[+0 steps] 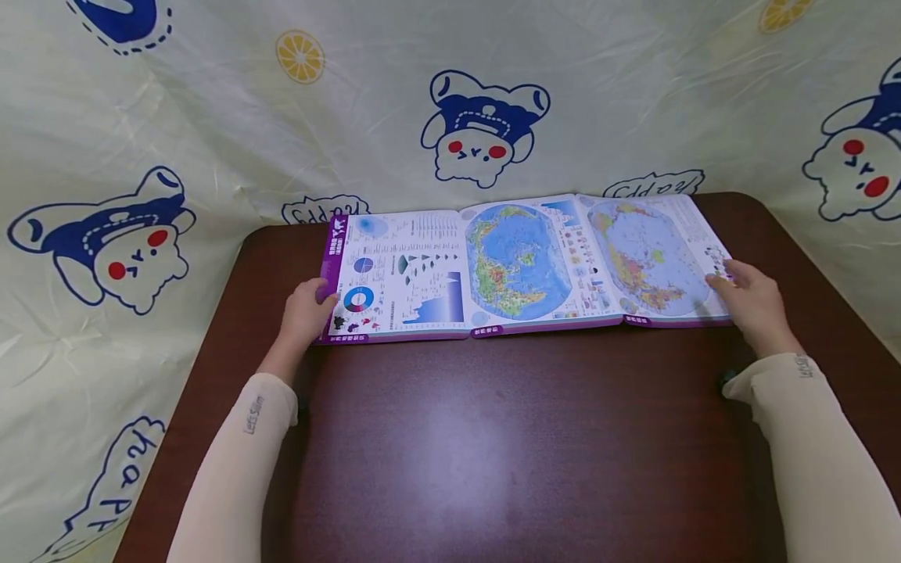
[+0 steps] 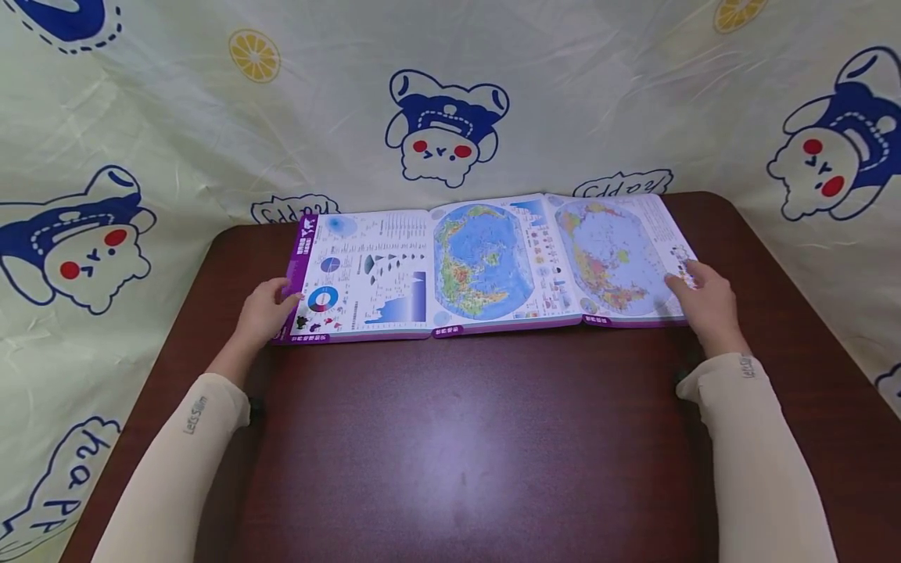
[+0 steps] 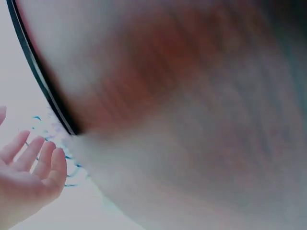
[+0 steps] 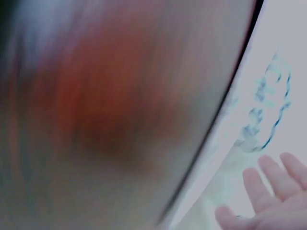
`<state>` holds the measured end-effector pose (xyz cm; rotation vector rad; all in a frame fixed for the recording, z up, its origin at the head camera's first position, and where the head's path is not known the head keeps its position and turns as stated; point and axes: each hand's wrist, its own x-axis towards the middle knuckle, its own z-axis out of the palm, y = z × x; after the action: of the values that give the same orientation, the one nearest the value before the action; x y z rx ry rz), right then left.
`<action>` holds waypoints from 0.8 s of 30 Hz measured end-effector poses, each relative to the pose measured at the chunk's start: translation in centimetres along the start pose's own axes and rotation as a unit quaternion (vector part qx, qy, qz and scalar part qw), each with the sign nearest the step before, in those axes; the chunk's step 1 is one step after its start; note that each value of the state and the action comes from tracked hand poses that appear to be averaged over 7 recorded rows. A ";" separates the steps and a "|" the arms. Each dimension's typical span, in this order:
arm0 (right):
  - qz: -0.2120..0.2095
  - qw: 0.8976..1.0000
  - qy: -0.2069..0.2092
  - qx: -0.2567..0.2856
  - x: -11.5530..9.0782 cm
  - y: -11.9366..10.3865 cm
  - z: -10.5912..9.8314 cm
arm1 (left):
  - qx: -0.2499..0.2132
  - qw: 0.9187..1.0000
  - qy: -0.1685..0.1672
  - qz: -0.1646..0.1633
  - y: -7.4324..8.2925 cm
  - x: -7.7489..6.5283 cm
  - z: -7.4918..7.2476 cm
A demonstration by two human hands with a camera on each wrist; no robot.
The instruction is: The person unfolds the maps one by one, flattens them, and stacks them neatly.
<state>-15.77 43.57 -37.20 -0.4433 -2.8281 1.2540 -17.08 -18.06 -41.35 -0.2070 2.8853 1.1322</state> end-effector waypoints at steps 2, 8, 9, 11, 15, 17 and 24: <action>-0.058 0.996 -0.033 -0.053 -0.8 -1.6 0.8 | 0.047 0.997 -0.033 0.045 0.6 -0.2 0.4; -0.141 0.962 -0.148 -0.183 -2.6 -4.9 3.5 | 0.166 0.957 -0.142 0.190 1.6 -1.1 1.4; -0.150 0.955 -0.167 -0.192 -2.8 -5.2 4.0 | 0.177 0.950 -0.157 0.204 1.7 -1.3 1.5; -0.167 0.944 -0.194 -0.209 -3.2 -5.6 4.7 | 0.195 0.939 -0.178 0.220 1.6 -1.5 1.7; -0.201 0.929 -0.220 -0.217 -3.6 -6.1 5.8 | 0.204 0.936 -0.197 0.208 1.5 -1.8 1.8; -0.216 0.925 -0.225 -0.218 -3.6 -6.2 6.1 | 0.207 0.936 -0.195 0.206 1.4 -1.8 1.8; -0.245 0.913 -0.231 -0.230 -3.4 -6.5 7.2 | 0.213 0.935 -0.197 0.202 1.3 -1.9 1.6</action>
<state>-15.10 33.32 -37.06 0.6318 -3.2909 0.6511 -15.39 -15.81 -41.51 0.5799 2.7621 0.4605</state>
